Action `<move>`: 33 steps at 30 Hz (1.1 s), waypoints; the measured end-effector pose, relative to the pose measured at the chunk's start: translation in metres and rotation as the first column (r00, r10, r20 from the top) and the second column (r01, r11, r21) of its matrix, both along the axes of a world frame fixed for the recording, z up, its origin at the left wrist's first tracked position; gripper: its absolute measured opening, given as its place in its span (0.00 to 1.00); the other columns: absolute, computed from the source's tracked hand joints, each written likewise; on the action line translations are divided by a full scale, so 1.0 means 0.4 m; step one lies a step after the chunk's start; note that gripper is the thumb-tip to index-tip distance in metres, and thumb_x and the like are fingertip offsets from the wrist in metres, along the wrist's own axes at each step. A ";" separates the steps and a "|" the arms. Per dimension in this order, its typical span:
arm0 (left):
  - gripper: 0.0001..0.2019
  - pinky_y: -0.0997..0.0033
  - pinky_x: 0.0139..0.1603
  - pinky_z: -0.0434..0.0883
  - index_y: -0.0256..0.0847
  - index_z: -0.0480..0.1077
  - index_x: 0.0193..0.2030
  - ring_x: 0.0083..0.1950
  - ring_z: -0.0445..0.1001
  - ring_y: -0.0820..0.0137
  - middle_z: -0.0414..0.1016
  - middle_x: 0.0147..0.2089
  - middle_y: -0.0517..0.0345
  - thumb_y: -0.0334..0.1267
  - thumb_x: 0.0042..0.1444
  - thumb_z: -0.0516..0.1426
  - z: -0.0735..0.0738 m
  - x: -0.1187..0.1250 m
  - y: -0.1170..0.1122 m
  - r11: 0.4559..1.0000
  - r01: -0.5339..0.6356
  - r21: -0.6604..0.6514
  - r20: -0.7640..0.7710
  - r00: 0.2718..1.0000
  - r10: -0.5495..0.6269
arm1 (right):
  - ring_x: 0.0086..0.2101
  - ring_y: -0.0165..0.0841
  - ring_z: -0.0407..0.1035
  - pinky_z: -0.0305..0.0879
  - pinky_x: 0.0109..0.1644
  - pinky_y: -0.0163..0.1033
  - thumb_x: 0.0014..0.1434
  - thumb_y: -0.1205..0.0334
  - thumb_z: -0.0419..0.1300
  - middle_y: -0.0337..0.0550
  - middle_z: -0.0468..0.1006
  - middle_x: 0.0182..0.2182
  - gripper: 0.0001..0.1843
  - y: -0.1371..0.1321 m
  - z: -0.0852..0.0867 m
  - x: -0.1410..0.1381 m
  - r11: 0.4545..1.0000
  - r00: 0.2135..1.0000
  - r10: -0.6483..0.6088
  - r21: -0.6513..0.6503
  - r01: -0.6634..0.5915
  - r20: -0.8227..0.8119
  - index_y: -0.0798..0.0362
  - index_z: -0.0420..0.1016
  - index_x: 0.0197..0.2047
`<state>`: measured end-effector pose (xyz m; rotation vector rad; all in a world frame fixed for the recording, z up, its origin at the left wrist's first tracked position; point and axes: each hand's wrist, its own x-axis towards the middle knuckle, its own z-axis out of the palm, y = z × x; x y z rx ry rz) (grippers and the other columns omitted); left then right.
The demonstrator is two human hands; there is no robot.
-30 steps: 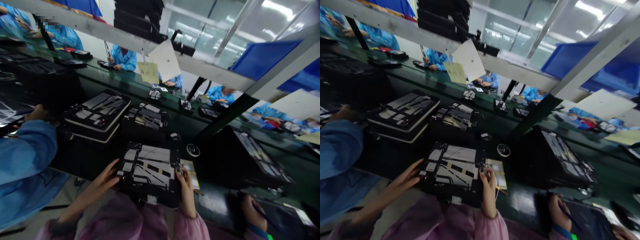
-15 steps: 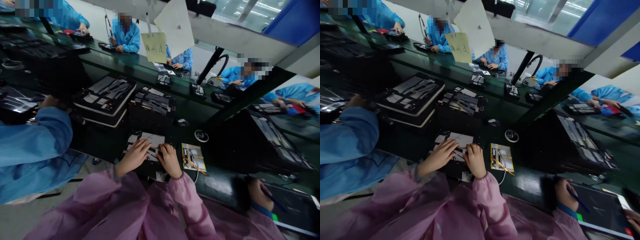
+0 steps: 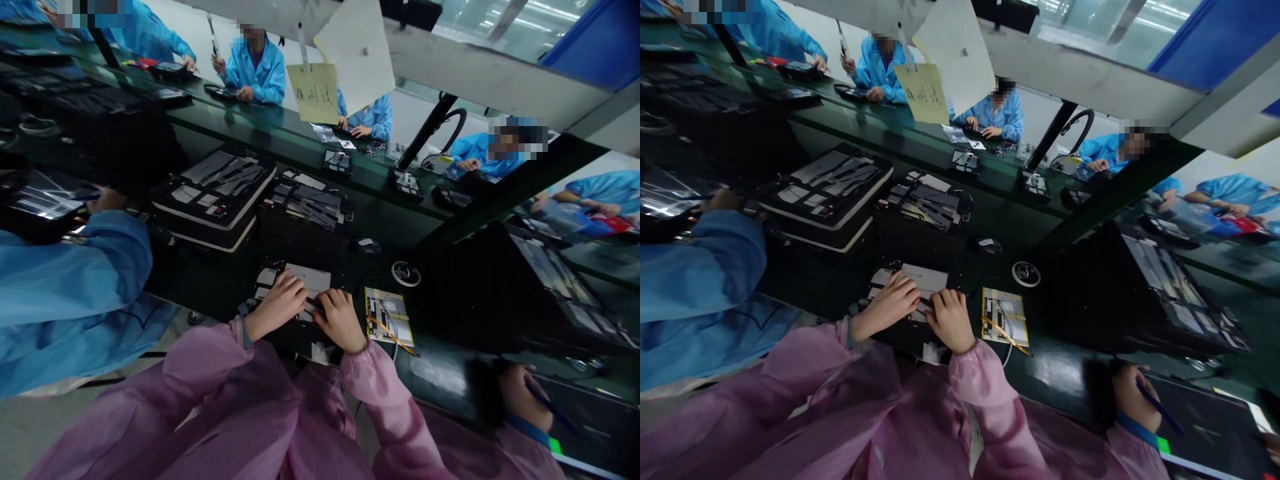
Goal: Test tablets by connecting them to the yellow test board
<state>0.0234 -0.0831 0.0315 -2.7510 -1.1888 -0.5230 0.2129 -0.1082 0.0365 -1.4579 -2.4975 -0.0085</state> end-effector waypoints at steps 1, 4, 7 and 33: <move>0.05 0.48 0.65 0.56 0.39 0.68 0.35 0.47 0.69 0.63 0.69 0.39 0.54 0.30 0.60 0.53 0.002 0.003 0.000 1.000 0.007 0.011 0.022 1.000 -0.007 | 0.42 0.39 0.62 0.56 0.48 0.44 0.60 0.61 0.59 0.45 0.72 0.39 0.08 -0.001 -0.003 -0.002 1.000 1.000 -0.017 0.023 0.017 0.004 0.52 0.70 0.44; 0.07 0.46 0.68 0.54 0.40 0.70 0.42 0.58 0.66 0.60 0.69 0.51 0.48 0.31 0.61 0.52 0.023 -0.004 -0.009 0.999 0.007 0.034 0.159 0.987 -0.012 | 0.43 0.41 0.62 0.56 0.49 0.46 0.61 0.66 0.56 0.47 0.73 0.40 0.04 -0.007 -0.015 -0.008 0.989 0.997 -0.079 0.125 0.082 -0.025 0.52 0.71 0.40; 0.19 0.49 0.67 0.58 0.41 0.63 0.59 0.66 0.58 0.56 0.59 0.64 0.43 0.38 0.62 0.54 0.043 -0.050 -0.033 0.996 -0.084 -0.031 0.341 0.936 0.089 | 0.43 0.42 0.63 0.59 0.48 0.46 0.60 0.68 0.52 0.49 0.73 0.40 0.06 -0.020 -0.036 0.003 0.955 0.958 -0.211 0.167 0.244 -0.195 0.54 0.70 0.39; 0.40 0.49 0.60 0.66 0.42 0.43 0.70 0.64 0.63 0.51 0.60 0.66 0.39 0.47 0.56 0.59 -0.101 -0.172 -0.147 0.908 -0.300 -0.293 0.341 0.854 0.393 | 0.36 0.37 0.72 0.65 0.41 0.40 0.68 0.58 0.43 0.48 0.78 0.36 0.18 -0.089 0.055 0.063 0.867 0.750 -0.447 -0.031 0.497 -0.488 0.53 0.74 0.42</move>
